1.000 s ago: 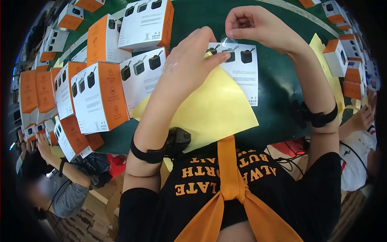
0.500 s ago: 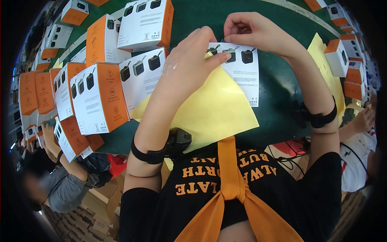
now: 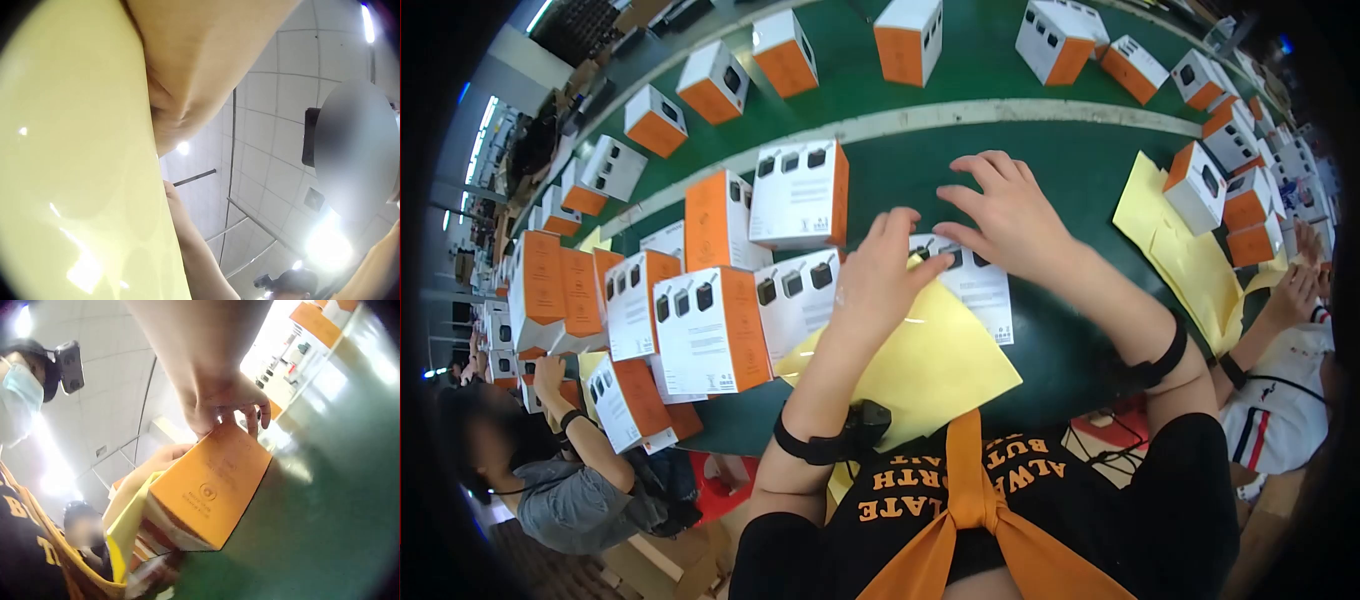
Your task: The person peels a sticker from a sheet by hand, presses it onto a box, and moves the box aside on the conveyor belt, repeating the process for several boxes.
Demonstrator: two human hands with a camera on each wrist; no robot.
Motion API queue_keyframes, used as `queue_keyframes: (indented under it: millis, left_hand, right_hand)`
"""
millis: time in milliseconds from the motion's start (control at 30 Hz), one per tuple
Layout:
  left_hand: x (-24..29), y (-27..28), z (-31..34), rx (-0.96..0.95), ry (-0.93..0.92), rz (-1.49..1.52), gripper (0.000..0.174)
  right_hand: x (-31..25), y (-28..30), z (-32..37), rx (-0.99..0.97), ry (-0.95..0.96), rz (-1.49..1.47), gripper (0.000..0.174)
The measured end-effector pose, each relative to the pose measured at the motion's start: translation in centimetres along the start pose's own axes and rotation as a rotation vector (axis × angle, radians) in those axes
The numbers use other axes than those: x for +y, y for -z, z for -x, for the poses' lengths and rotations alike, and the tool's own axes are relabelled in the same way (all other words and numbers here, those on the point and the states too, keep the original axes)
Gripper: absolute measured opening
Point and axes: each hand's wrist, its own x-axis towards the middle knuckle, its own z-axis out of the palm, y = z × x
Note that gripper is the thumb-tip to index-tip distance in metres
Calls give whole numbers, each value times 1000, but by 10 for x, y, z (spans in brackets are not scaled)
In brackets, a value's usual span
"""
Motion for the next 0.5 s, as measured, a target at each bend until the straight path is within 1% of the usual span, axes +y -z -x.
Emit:
queue_keyframes:
  millis: [33, 67, 100, 133, 167, 233, 267, 300, 367, 400, 433, 467, 500]
  left_hand:
    - [4, 1, 0, -18, 48, -25, 46]
    - [6, 2, 2, -42, 102, -46, 49]
    - [7, 2, 2, -32, 88, -49, 49]
    - [7, 1, 2, -35, 114, -44, 50]
    - [6, 1, 4, -44, 146, -40, 51]
    - [8, 2, 5, -58, 156, -41, 52]
    - [8, 3, 4, -78, 170, -41, 53]
    - [11, 5, 5, -68, 166, -43, 53]
    - [19, 16, 13, -113, 121, -185, 58]
    - [32, 34, 22, -189, 77, -226, 63]
    - [40, 46, 32, -206, 53, -215, 65]
    - [50, 66, 38, -333, 58, -141, 63]
    - [58, 80, 45, -285, 48, -87, 60]
  right_hand:
    - [-4, 0, -2, 111, 15, 53, 25]
    - [-7, -5, 4, 123, 20, 61, 25]
    - [-8, -11, 11, -29, -122, -233, 22]
    - [-6, -13, 15, -188, -262, -529, 19]
    - [-3, -8, 16, -185, -258, -528, 19]
    - [7, 3, 15, -303, -193, -221, 13]
    - [4, 5, 15, -241, -194, -106, 19]
    - [-4, 5, 17, -235, -185, -101, 19]
    - [-24, 4, 21, -236, 9, -330, 37]
    - [-28, 10, 25, -282, 69, -259, 51]
    - [-30, 19, 30, -327, 127, -189, 65]
    - [-35, 33, 31, -466, 115, -170, 89]
    - [-39, 38, 32, -512, 149, -81, 100]
